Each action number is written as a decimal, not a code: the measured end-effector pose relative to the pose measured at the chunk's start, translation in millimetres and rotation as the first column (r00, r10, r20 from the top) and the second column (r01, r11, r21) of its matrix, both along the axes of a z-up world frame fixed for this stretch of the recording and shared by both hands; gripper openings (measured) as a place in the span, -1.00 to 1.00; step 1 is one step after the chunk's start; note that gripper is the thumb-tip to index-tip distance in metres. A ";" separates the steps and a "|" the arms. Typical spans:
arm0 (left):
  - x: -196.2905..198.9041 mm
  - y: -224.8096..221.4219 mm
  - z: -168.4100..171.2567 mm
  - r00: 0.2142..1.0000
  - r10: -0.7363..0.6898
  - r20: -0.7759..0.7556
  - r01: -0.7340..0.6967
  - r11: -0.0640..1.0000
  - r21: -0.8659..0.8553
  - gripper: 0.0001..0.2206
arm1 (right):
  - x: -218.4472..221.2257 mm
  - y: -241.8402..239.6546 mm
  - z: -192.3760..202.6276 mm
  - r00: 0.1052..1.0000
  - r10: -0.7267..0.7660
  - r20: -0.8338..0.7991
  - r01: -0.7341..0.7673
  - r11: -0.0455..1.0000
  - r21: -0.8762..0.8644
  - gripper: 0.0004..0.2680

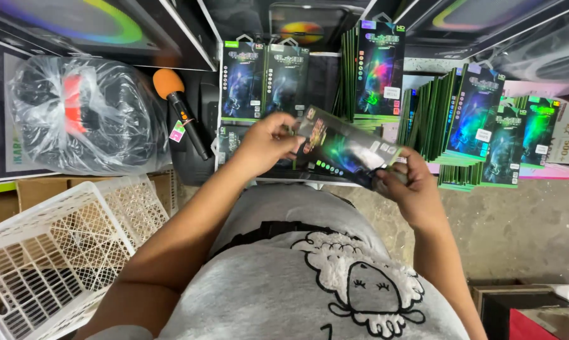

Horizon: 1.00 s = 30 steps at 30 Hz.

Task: Sort and arrange screen protector packaging on a display shelf.

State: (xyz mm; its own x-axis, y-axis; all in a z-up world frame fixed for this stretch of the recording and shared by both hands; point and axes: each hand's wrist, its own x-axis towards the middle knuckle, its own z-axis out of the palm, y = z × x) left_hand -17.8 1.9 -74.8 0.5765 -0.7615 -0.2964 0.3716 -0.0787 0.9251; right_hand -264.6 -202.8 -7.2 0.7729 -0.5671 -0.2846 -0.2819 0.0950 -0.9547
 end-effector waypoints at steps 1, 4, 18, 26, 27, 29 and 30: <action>-2.4 0.3 -12.5 0.997 -0.070 0.025 0.068 0.994 0.083 -0.72 | -3.5 -2.8 -8.0 0.999 -0.009 -0.053 0.011 0.999 0.035 -0.72; -10.7 -3.6 -31.4 0.976 -0.204 0.076 0.177 0.948 0.263 -0.69 | -24.3 -19.9 -62.0 0.987 -0.017 -0.159 0.017 1.000 0.002 -0.65; -42.7 -32.8 -15.3 0.970 -0.241 -0.026 0.214 0.802 0.557 -0.50 | -5.6 -38.0 -69.8 0.803 0.029 -0.595 -0.377 0.798 -0.471 -0.54; -36.8 -46.8 15.8 0.922 -0.322 0.214 0.114 0.757 0.644 -0.46 | 6.4 -51.1 -27.1 0.939 0.045 -0.340 -0.305 0.563 -0.768 -0.82; -33.3 -53.2 14.0 0.923 -0.316 0.218 0.108 0.760 0.641 -0.46 | 13.5 -54.1 -12.8 0.940 0.049 -0.338 -0.306 0.559 -0.771 -0.82; -28.0 -62.7 9.7 0.865 -0.146 0.480 -0.042 0.932 0.359 -0.49 | 25.6 -57.0 14.8 0.990 -0.042 -0.132 -0.072 0.656 -0.751 -0.92; -26.7 -72.4 17.4 0.866 -0.143 0.480 -0.045 0.932 0.359 -0.49 | 34.5 -65.2 14.3 0.990 -0.039 -0.133 -0.074 0.656 -0.751 -0.92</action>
